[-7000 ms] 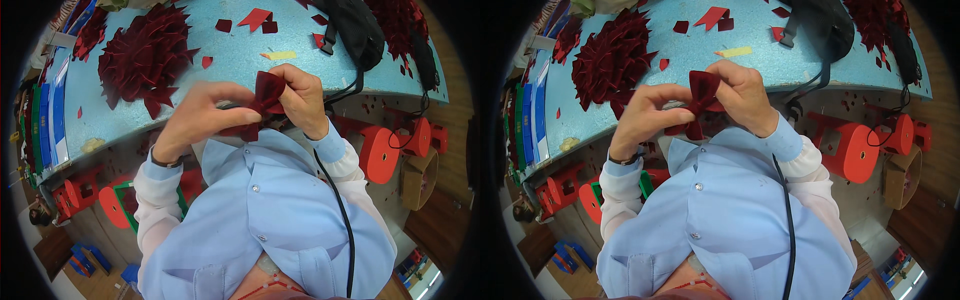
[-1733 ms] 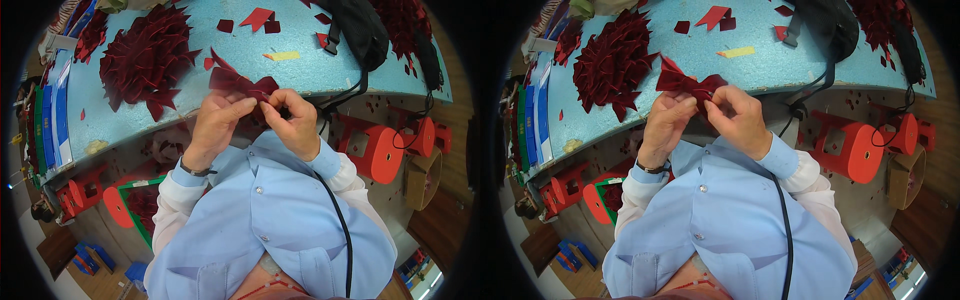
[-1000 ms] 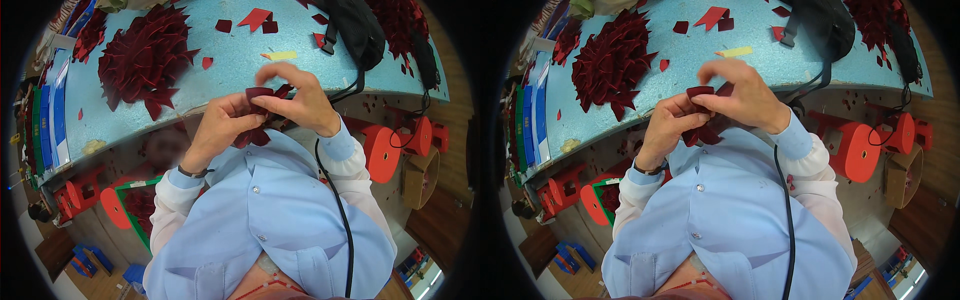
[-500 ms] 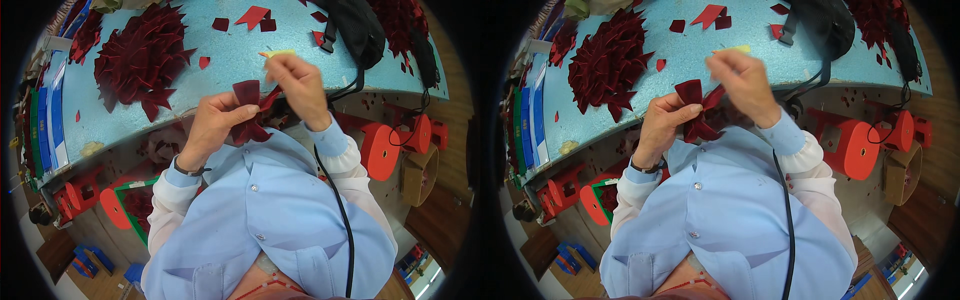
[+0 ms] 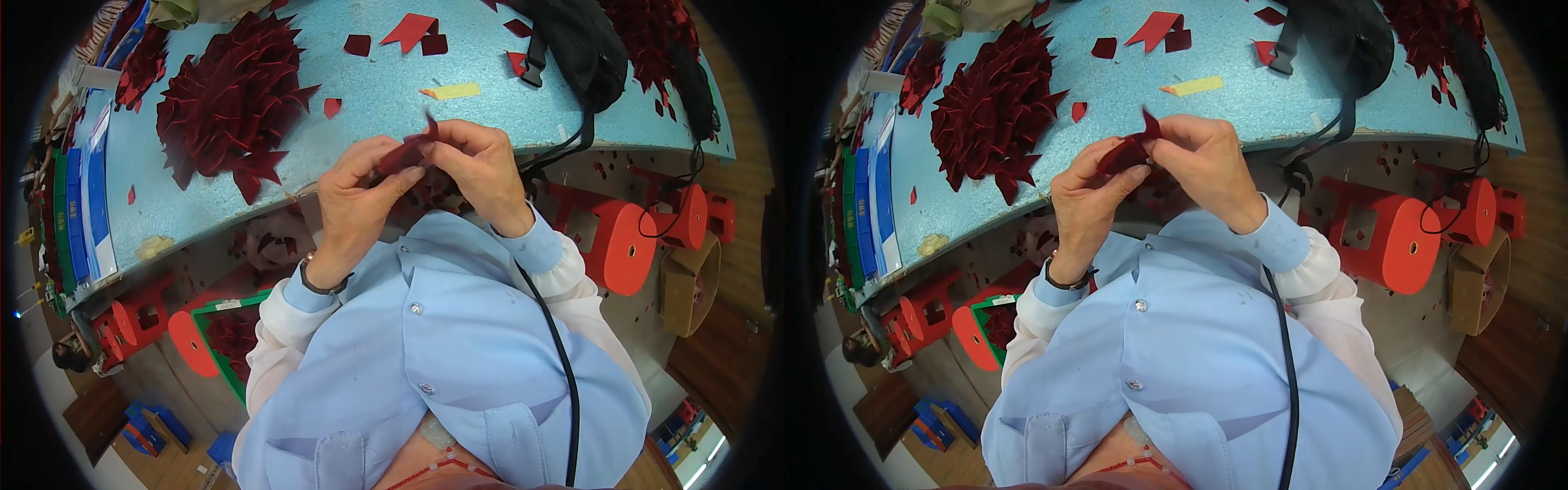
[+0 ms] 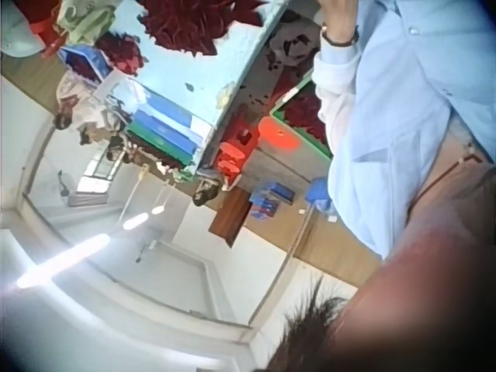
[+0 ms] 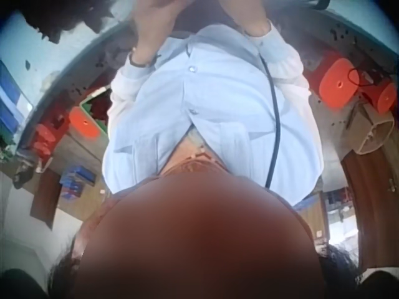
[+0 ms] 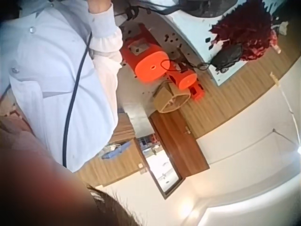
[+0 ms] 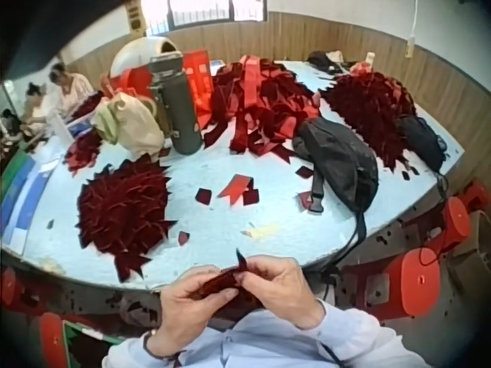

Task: Assembling decorative red bows by folding and tying ribbon pieces on a workbench.

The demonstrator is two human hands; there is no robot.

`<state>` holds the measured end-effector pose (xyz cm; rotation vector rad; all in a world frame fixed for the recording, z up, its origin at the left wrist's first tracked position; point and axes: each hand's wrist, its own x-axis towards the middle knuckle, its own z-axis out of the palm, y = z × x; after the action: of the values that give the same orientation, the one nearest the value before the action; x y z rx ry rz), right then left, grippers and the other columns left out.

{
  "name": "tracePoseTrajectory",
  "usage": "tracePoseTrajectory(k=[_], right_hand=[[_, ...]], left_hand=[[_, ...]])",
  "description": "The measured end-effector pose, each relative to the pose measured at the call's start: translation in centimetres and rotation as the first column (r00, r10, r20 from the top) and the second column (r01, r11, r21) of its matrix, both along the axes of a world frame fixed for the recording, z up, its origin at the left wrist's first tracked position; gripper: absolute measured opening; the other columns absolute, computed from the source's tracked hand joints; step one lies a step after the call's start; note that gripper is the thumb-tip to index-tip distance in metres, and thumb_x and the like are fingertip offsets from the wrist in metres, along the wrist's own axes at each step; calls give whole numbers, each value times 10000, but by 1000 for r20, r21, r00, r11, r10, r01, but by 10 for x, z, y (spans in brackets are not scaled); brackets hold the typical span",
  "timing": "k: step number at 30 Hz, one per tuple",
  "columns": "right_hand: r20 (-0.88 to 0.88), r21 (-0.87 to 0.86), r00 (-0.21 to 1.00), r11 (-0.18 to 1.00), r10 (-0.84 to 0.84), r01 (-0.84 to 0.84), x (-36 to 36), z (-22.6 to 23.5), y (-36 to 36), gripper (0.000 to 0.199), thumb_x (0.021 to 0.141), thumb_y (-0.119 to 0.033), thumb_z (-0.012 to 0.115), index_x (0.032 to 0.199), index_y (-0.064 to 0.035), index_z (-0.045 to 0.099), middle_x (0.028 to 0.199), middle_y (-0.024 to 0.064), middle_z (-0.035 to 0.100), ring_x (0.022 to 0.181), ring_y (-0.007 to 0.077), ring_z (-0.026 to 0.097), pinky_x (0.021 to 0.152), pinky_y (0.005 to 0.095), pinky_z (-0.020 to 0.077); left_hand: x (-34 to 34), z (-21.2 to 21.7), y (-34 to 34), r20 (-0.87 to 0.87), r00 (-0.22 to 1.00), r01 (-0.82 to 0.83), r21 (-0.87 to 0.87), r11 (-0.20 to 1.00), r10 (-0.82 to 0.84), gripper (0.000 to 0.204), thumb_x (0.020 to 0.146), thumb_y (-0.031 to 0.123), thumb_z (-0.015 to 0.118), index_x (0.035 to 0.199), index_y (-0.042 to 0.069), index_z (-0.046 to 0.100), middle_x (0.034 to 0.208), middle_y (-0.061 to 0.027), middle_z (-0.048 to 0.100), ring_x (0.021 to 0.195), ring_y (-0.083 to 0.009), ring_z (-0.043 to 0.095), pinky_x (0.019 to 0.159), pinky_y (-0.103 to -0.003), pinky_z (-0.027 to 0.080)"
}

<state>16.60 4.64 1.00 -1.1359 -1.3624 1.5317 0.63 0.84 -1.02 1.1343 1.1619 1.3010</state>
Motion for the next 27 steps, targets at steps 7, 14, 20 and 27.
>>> tracePoseTrajectory(k=[7, 14, 20, 27], right_hand=[[-294, -59, 952, 996, -81, 67, -4, -21, -5, 153, 869, -56, 570, 979, 28, 637, 874, 67, 652, 771, 119, 609, 736, 236, 491], [-500, -117, 866, 989, 18, -89, 2, -24, -3, 152, 865, -21, 550, 988, 32, 622, 934, 83, 633, 795, 120, 596, 731, 243, 487], [-370, -86, 928, 992, 50, -88, 3, -20, 6, 127, 832, -25, 630, 949, 23, 622, 893, 55, 628, 744, 93, 575, 678, 216, 472], [-171, 46, 985, 998, -27, 35, 0, -20, 3, 118, 805, -56, 688, 896, 8, 646, 780, 14, 632, 652, 64, 545, 610, 196, 455]], left_hand=[[-14, -1, 5, 417, 909, 130, -290, 948, 3, 221, 818, 30, 669, 1033, -5, 635, 946, -59, 651, 851, -110, 601, 760, -236, 487], [-24, -1, 13, 702, 709, 456, -387, 801, -65, 181, 843, 42, 637, 1015, -12, 617, 961, -88, 659, 848, -135, 626, 767, -259, 498], [-17, 5, 10, 487, 869, 289, -360, 887, -86, 213, 826, 14, 639, 1033, -31, 613, 954, -97, 658, 832, -140, 633, 763, -259, 504], [-19, 5, 9, 402, 897, 351, -390, 851, -185, 223, 808, 5, 648, 1026, -35, 624, 919, -88, 663, 797, -133, 634, 735, -254, 511]])
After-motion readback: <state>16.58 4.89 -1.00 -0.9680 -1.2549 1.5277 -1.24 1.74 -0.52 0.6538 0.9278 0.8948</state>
